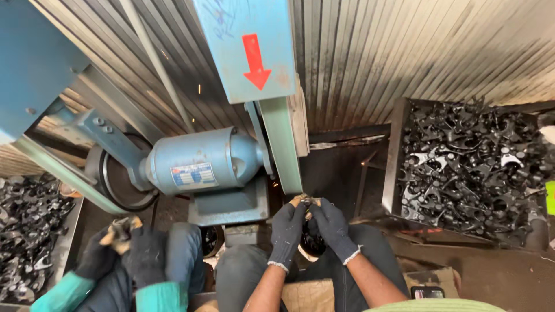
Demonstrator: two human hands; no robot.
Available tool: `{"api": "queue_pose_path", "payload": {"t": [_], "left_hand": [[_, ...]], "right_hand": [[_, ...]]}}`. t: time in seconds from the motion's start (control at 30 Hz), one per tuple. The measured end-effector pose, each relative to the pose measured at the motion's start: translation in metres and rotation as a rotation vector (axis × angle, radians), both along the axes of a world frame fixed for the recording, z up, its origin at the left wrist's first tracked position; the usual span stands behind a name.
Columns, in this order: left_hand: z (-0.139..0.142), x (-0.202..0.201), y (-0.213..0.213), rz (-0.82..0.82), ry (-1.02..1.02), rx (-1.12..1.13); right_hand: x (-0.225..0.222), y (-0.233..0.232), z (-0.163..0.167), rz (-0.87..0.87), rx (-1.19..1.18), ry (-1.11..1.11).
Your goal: The person sits at a bench grinder and grinds small dark metal castings one at a time, holding each piece against the spinning wheel to remove excess material while sparks fly, then places the finished piece into a tray of similar parts and picks up the next one.
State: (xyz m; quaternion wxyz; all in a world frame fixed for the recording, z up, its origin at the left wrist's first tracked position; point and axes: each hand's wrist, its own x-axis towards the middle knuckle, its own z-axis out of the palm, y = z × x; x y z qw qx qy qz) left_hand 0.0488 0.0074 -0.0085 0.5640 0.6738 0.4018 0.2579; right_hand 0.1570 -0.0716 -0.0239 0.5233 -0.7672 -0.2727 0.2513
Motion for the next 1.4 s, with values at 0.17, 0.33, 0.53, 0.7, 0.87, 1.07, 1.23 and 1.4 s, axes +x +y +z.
{"api": "queue_pose_path", "payload": {"t": [0.17,0.33,0.53,0.7,0.87,1.07,1.23,1.4], "left_hand": [[0.008,-0.016,0.003,0.044,0.441,0.242],[0.006,-0.001,0.014,0.199,0.302,0.168],[-0.009,0.020,0.009,0.115,0.336,0.255],[0.012,0.033,0.014,0.058,0.296,0.149],[0.028,0.004,-0.007,-0.034,0.162,0.427],[0.021,-0.031,-0.008,-0.130,-0.013,0.483],[0.016,-0.032,0.001,-0.003,0.173,0.046],[0.011,-0.024,0.008,-0.097,0.294,0.139]], "right_hand": [[-0.013,0.005,0.003,0.112,0.180,0.038],[-0.011,0.019,0.007,0.216,0.236,-0.066],[0.005,0.026,0.010,0.070,0.107,0.202],[0.010,0.015,0.020,0.094,0.158,0.199],[0.003,-0.001,0.029,0.164,0.198,0.060],[-0.011,-0.017,0.036,0.133,0.140,0.458],[-0.014,-0.020,0.033,0.192,0.257,0.255],[-0.013,-0.011,0.030,0.122,0.104,0.103]]}}
